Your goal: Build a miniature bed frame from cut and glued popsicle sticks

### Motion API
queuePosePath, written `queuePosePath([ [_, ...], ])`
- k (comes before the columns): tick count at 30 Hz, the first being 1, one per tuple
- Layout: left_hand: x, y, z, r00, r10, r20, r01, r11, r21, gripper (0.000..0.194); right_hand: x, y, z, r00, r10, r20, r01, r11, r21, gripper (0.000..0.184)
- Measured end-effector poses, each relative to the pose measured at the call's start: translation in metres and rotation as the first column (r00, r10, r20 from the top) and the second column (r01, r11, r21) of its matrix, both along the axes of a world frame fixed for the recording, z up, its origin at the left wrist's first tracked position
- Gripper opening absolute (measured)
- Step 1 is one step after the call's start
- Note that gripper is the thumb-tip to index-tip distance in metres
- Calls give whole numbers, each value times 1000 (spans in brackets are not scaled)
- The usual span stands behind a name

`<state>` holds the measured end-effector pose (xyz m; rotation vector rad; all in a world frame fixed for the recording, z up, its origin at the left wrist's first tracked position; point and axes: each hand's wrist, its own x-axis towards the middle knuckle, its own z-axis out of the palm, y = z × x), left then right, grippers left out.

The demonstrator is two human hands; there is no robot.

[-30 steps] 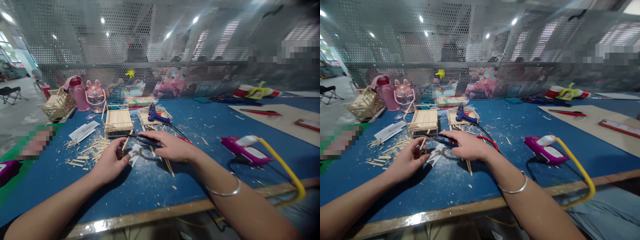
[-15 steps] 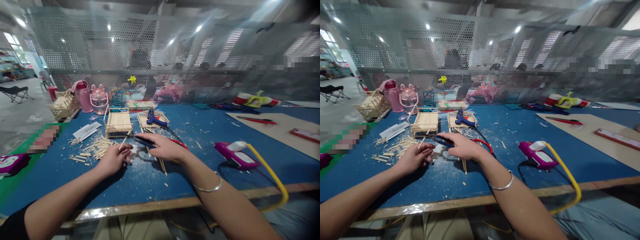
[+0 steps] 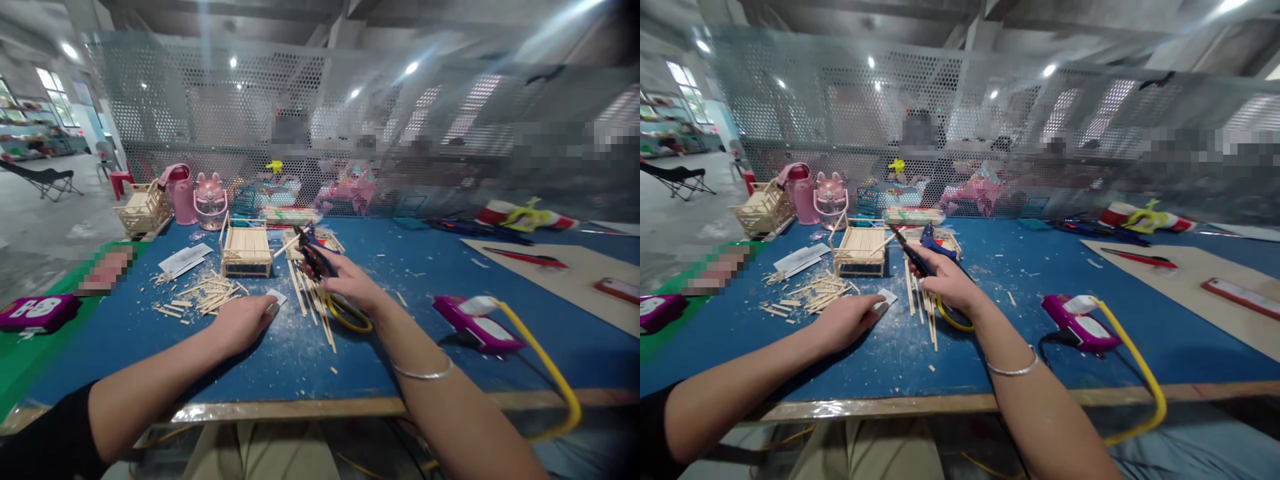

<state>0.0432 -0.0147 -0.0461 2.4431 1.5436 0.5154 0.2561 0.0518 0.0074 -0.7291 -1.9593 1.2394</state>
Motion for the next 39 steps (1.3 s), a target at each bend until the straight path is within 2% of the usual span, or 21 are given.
queuePosePath([
  [8,-1,1,4,998,54,34,-53,998,-43,29,-2,2,-8,967,-8,256,-19,995,102,69],
  [12,-11,2,6,984,91,154,-80,994,-78,25,-1,6,-10,932,-36,361,-39,979,198,70],
  [14,-16,4,7,962,142,232,-132,989,-58,23,-1,6,-10,912,-66,405,-46,964,260,69],
  [16,-21,5,9,915,203,348,-208,978,-22,26,-2,6,-10,891,-77,448,-66,953,295,70],
  [18,-22,5,12,836,215,505,-227,973,-39,31,-4,4,-9,867,-70,494,-94,949,300,70],
  [20,-21,3,14,745,180,643,-138,984,-114,36,-8,0,-9,844,-63,533,-125,943,309,70],
  [22,-17,0,17,689,138,712,-13,984,-179,37,-13,-3,-10,830,-59,554,-154,931,331,70],
  [25,-10,-4,17,664,131,736,54,974,-222,32,-21,-8,-12,822,-45,567,-196,914,356,70],
  [29,-8,-4,15,649,196,735,14,963,-270,29,-28,-12,-13,810,-80,581,-183,907,379,70],
  [39,-9,-5,15,675,191,713,-49,975,-215,32,-28,-15,-13,795,-96,599,-190,899,396,74],
])
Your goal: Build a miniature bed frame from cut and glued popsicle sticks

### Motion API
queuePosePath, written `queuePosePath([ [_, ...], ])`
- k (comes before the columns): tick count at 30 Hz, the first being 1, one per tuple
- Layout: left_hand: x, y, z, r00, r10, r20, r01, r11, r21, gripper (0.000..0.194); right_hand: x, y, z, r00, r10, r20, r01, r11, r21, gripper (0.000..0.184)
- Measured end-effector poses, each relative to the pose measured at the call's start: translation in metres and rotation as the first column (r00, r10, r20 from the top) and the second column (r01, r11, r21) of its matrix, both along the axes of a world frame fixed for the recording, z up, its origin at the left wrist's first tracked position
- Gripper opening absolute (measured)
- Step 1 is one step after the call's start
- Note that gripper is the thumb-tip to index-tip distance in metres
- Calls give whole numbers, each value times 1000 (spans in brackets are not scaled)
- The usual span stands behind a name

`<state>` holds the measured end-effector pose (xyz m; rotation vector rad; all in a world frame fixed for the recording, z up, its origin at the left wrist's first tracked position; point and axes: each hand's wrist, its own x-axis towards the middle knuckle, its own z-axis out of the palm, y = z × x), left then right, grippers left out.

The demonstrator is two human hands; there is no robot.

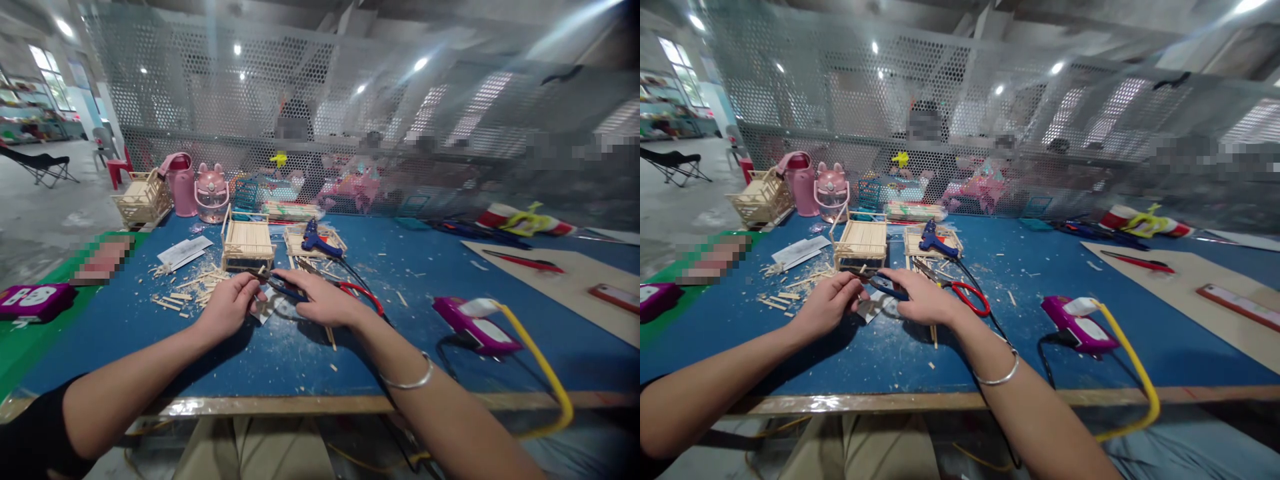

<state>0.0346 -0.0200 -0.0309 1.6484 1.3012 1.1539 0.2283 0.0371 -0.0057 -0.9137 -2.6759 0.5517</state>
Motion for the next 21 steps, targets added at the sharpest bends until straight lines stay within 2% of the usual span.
queuePosePath([
  [4,0,1,-4,1000,-1,5,1,1000,0,32,-5,-2,-3,999,-25,-26,25,1000,-1,71],
  [7,-1,1,-4,997,55,-54,-54,998,15,33,-11,-4,-9,996,-45,-71,47,999,14,67],
  [11,-4,1,0,975,142,-171,-127,987,95,35,-18,-6,-18,986,-133,-103,146,980,132,64],
  [16,-5,0,9,958,196,-208,-164,973,160,33,-25,-12,-21,968,-214,-133,245,922,300,62],
  [21,-7,0,11,950,220,-223,-178,965,194,32,-28,-15,-20,959,-252,-132,284,884,373,65],
])
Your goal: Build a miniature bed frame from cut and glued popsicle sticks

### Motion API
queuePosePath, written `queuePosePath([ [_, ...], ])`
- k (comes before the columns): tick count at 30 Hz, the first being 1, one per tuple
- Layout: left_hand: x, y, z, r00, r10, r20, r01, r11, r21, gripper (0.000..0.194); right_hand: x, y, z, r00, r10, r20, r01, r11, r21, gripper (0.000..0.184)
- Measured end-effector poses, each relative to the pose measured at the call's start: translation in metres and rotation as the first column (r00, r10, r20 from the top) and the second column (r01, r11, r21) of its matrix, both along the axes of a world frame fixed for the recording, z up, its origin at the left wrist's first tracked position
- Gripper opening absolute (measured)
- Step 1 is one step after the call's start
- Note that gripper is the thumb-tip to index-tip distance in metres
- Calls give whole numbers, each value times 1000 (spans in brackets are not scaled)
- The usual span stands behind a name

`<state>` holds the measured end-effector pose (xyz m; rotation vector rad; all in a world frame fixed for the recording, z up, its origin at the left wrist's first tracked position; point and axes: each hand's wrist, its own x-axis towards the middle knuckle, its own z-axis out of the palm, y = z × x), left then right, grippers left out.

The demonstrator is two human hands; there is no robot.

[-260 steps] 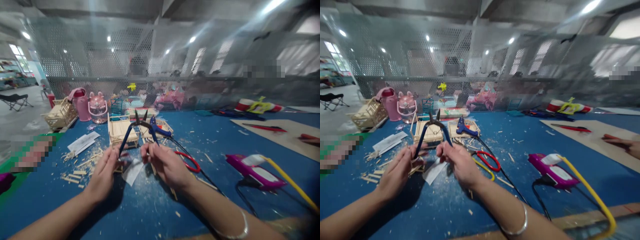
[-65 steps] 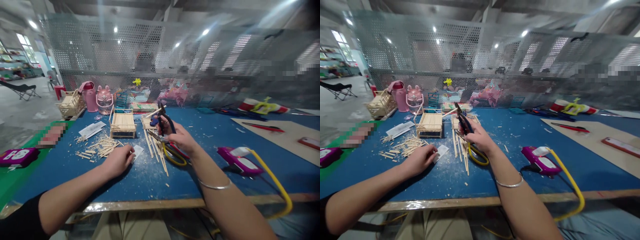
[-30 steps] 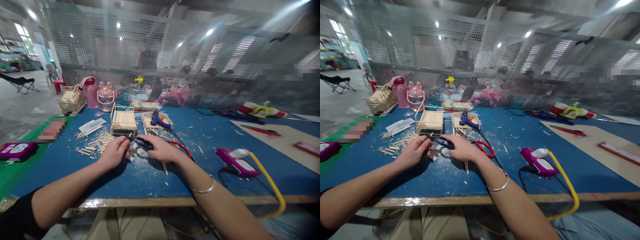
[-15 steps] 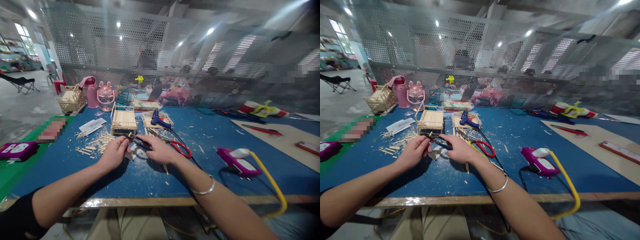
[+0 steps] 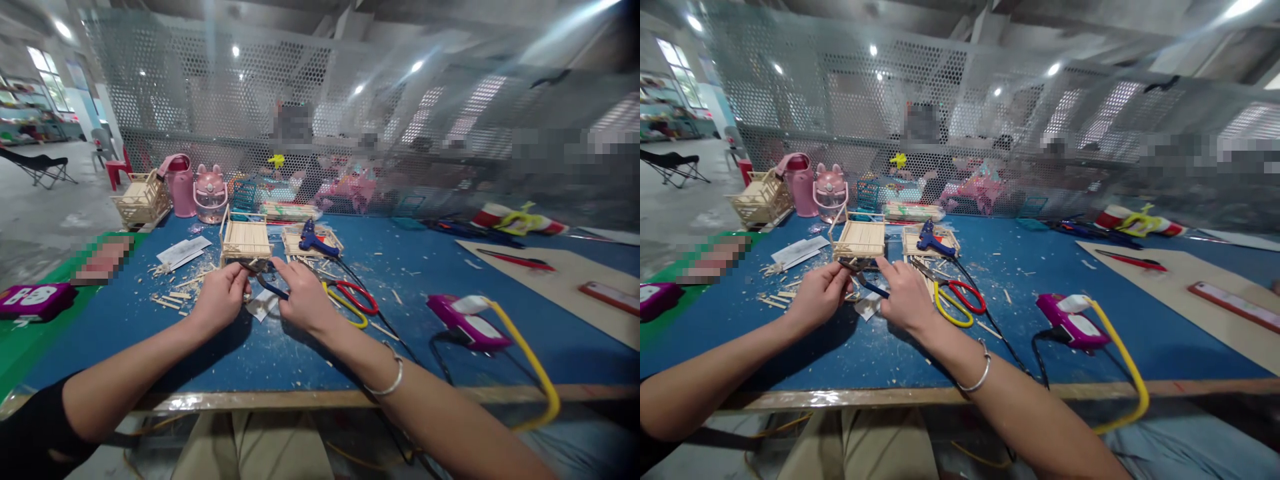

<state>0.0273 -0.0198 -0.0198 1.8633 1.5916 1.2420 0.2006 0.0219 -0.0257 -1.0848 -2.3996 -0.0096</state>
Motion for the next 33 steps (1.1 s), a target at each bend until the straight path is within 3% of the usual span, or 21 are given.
queuePosePath([
  [7,-3,3,-1,959,-280,30,279,959,53,28,11,9,5,994,98,45,-96,994,-48,62],
  [11,0,4,-4,958,-277,74,285,948,-145,48,11,8,5,987,146,60,-140,985,-97,62],
  [13,0,4,-5,966,-253,47,257,950,-179,53,9,6,2,988,147,41,-144,987,-79,62],
  [18,-1,3,-4,994,-104,-32,98,985,-139,49,-1,-1,-5,998,58,27,-58,998,0,55],
  [26,3,8,-6,986,-134,101,153,965,-211,50,0,-2,3,975,-131,181,79,960,268,59],
  [30,1,7,-6,956,-220,193,248,960,-132,44,6,3,8,991,-68,114,41,973,227,60],
  [33,-3,5,-7,967,-206,152,215,976,-39,32,11,6,9,999,-34,37,28,989,144,59],
])
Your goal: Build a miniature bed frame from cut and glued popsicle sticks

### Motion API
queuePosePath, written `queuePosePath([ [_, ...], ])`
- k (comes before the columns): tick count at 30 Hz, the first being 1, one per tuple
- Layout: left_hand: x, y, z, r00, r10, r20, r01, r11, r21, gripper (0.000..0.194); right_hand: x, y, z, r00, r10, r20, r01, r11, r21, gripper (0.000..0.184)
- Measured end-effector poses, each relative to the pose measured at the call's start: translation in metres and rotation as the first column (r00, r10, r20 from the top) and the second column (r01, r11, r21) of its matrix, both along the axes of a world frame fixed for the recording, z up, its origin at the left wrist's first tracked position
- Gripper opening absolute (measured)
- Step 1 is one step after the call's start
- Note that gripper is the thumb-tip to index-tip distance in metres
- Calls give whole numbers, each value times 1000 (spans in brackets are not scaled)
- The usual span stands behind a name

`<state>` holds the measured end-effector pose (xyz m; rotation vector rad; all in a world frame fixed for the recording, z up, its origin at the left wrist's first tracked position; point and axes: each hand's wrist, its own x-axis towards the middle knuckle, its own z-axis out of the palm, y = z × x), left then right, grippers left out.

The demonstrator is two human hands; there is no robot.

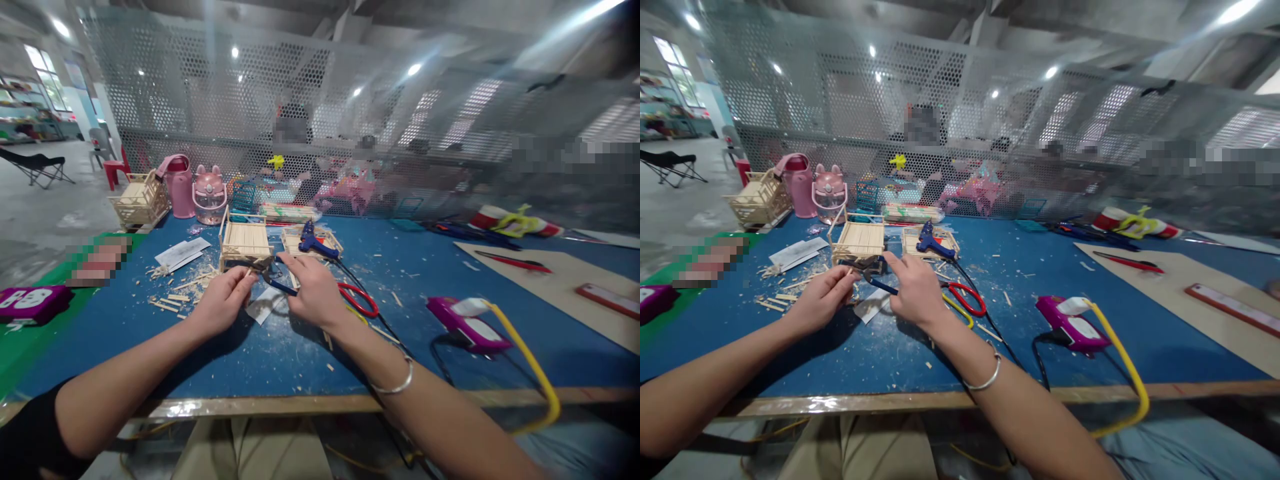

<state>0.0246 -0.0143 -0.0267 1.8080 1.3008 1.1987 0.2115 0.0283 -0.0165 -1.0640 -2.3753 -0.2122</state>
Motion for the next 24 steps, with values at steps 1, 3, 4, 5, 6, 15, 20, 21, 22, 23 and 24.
queuePosePath([
  [1,-2,0,-1,1000,4,-19,-3,1000,19,30,1,1,1,999,17,-27,-19,999,-47,59],
  [3,-5,2,-2,999,0,-37,1,1000,26,29,5,3,2,992,88,-88,-103,978,-180,59],
  [4,-7,3,-2,1000,-3,-31,4,1000,23,28,7,4,4,983,136,-124,-166,949,-267,59],
  [5,-9,5,-3,1000,-9,-19,9,1000,14,27,9,6,7,970,182,-162,-230,904,-361,59],
  [6,-11,6,-3,1000,-18,3,18,1000,-3,27,13,7,10,956,219,-195,-285,845,-452,60],
  [15,-10,10,-5,962,15,273,36,983,-182,24,36,16,23,953,227,202,-74,819,-569,72],
  [20,-4,7,-3,936,58,346,52,952,-302,16,30,13,17,896,154,417,100,844,-527,78],
  [21,-4,6,-3,933,67,353,54,945,-323,16,29,12,16,889,143,435,118,847,-518,79],
  [22,-4,6,-3,932,72,356,56,940,-337,16,28,11,16,884,129,449,133,851,-507,80],
  [23,-4,7,-4,932,73,354,58,937,-345,16,28,10,16,882,114,458,147,856,-496,80],
  [24,-4,7,-5,936,70,346,58,937,-345,16,28,10,16,880,101,465,158,860,-485,82],
])
